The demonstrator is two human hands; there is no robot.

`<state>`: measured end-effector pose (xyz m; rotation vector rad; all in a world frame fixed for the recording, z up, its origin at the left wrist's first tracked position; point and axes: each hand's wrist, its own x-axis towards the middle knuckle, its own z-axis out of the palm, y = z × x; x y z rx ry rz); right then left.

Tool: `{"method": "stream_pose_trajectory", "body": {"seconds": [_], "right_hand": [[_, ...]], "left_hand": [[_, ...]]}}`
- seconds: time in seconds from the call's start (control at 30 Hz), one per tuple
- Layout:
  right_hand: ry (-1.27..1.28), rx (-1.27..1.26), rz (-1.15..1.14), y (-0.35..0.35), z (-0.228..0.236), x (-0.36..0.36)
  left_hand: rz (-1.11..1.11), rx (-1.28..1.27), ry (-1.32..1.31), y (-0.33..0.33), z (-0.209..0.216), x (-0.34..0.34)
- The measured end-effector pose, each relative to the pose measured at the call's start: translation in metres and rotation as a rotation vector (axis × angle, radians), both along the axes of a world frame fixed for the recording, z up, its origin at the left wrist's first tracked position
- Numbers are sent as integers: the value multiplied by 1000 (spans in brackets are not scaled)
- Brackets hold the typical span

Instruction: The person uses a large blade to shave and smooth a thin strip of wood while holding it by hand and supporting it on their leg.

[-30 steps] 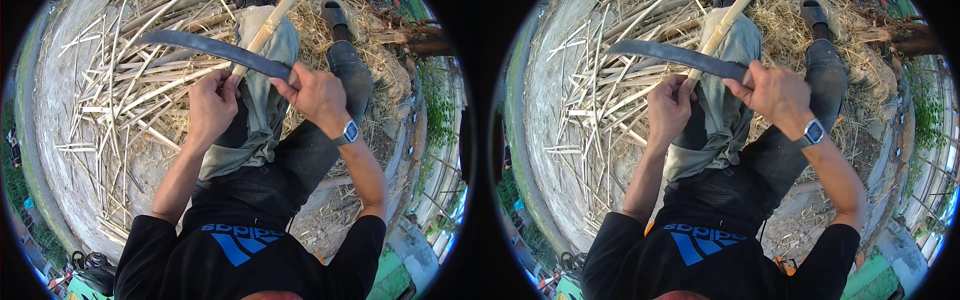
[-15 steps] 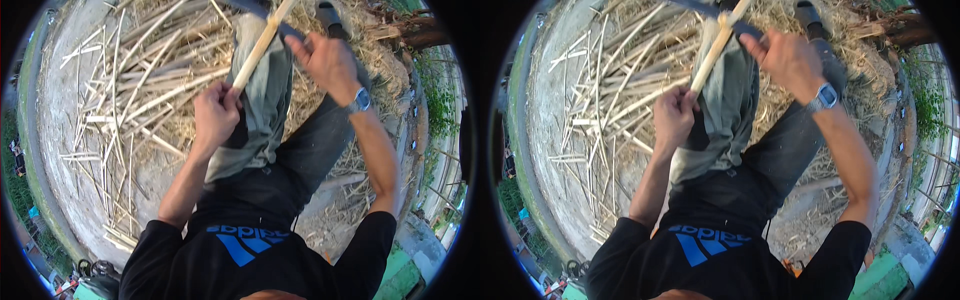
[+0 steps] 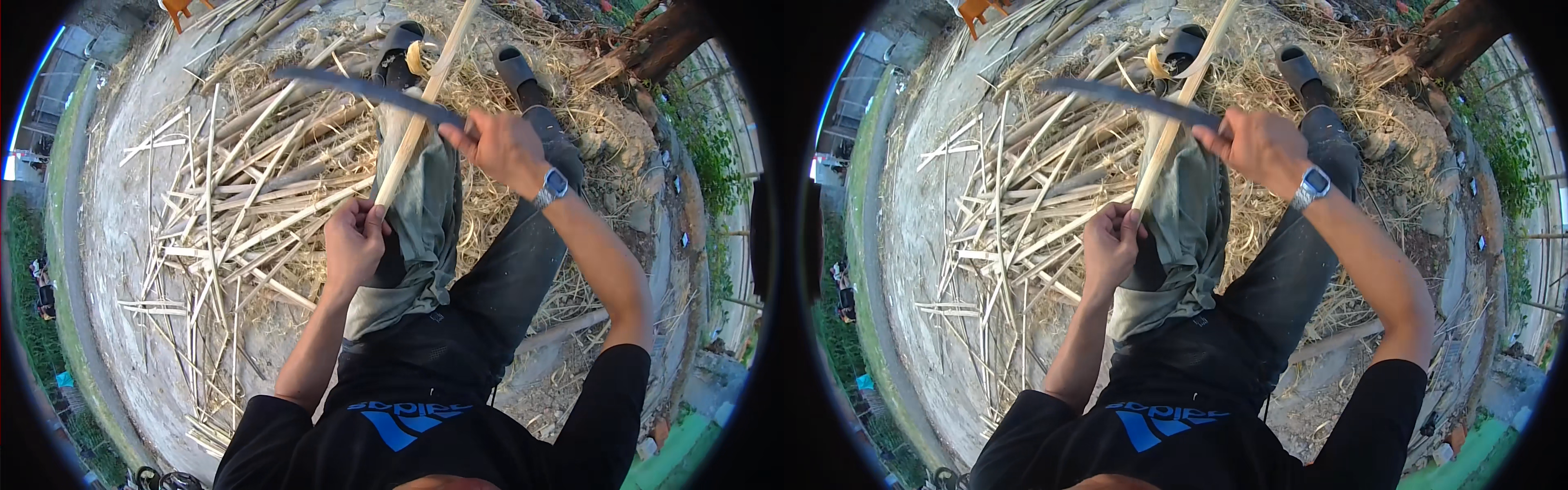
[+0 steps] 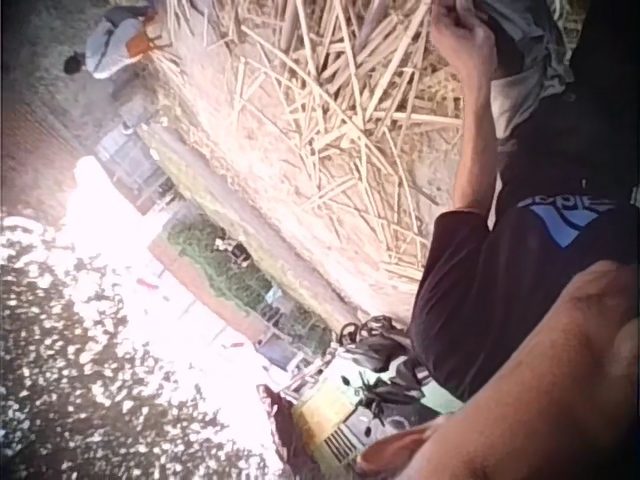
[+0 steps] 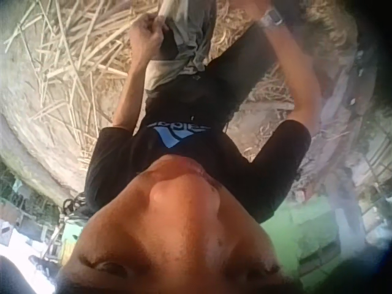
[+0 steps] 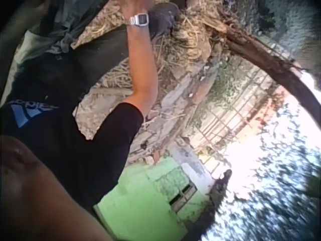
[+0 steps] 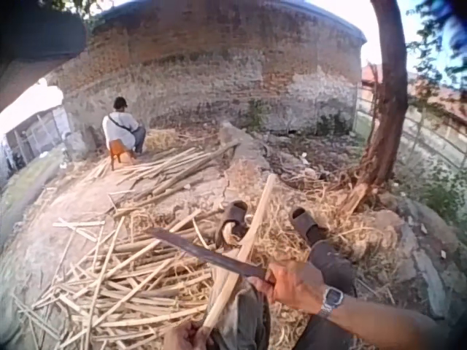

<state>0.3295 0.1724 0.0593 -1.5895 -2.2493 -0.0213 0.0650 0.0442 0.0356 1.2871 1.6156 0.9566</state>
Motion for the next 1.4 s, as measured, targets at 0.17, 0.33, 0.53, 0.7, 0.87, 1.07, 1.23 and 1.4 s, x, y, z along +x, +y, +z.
{"method": "stream_pose_trajectory", "body": {"seconds": [0.17,0.33,0.53,0.7,0.87,1.07,1.23,1.4], "right_hand": [[-110,33,-96,60,5,81],[-141,161,-203,92,17,63],[-173,-90,181,-5,25,-19],[46,-21,-647,148,2,164],[463,-79,-754,139,25,197],[629,-39,-357,52,61,125],[528,-143,-178,-2,67,61],[351,-251,-46,-39,74,14]], "left_hand": [[-83,-56,47,-23,-2,-21],[-60,-51,87,-12,-3,-18],[20,-63,-50,-21,-4,-40],[-42,-111,-12,-46,-1,-65],[87,-155,3,-76,-36,-101],[-49,-409,-556,-50,-10,-86],[-24,-425,-706,-52,-8,-78],[-17,-341,-641,-56,-5,-69]]}}
